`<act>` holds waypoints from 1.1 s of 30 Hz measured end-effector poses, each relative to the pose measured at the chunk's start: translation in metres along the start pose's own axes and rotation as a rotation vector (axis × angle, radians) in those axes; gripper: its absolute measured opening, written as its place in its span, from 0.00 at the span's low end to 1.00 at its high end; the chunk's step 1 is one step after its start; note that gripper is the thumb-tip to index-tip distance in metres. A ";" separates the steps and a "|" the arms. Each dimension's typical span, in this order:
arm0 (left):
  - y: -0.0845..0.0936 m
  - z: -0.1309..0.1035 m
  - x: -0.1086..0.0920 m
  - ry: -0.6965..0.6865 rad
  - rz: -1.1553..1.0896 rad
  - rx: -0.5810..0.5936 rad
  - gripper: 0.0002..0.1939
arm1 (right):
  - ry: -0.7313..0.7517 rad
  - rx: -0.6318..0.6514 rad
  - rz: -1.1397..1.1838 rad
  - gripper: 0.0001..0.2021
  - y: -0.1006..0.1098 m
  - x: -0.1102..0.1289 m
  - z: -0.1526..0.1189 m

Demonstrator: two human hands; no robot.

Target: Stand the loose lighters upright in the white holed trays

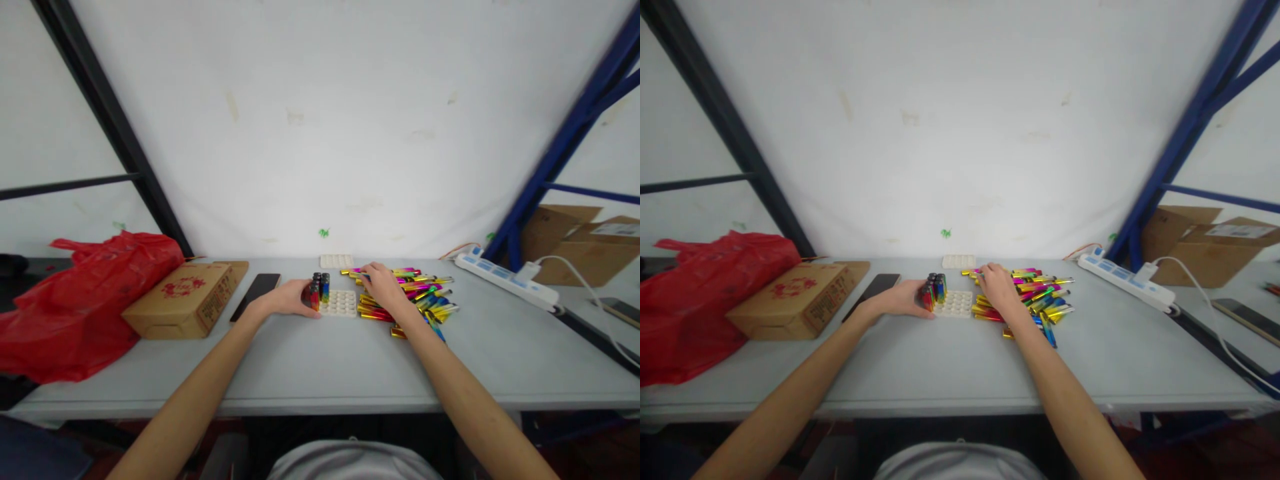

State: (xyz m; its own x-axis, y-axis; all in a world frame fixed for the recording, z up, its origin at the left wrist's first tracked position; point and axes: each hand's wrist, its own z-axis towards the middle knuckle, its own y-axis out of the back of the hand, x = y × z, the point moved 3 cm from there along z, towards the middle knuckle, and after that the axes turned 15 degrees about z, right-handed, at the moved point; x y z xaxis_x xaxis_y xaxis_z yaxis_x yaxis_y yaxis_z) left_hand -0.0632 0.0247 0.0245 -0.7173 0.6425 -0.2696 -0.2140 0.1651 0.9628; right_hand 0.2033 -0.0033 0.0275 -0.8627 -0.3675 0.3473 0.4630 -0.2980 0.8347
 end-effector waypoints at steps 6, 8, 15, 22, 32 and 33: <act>-0.001 0.000 0.002 -0.011 -0.023 -0.020 0.38 | -0.029 0.156 -0.010 0.12 -0.008 -0.030 0.006; -0.002 0.000 0.003 -0.011 -0.033 -0.037 0.38 | -0.047 0.159 -0.016 0.12 -0.010 -0.031 0.009; -0.001 0.001 0.003 -0.004 0.014 -0.007 0.39 | -0.075 0.123 -0.003 0.10 -0.012 -0.030 0.010; -0.001 0.000 0.001 0.004 0.004 0.008 0.39 | -0.099 -0.116 0.340 0.13 0.002 -0.017 0.003; -0.001 0.000 0.001 -0.014 -0.031 -0.003 0.38 | -0.196 -0.268 1.081 0.24 -0.012 0.003 0.006; -0.001 0.000 0.001 -0.015 -0.032 -0.001 0.38 | -0.214 -0.228 1.193 0.24 -0.014 0.007 0.006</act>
State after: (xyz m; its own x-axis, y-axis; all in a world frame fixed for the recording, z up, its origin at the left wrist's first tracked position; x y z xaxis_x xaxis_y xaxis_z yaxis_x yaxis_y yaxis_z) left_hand -0.0636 0.0255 0.0233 -0.7002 0.6480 -0.2997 -0.2372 0.1849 0.9537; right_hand 0.1894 0.0036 0.0211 0.1183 -0.3692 0.9218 0.9899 -0.0296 -0.1390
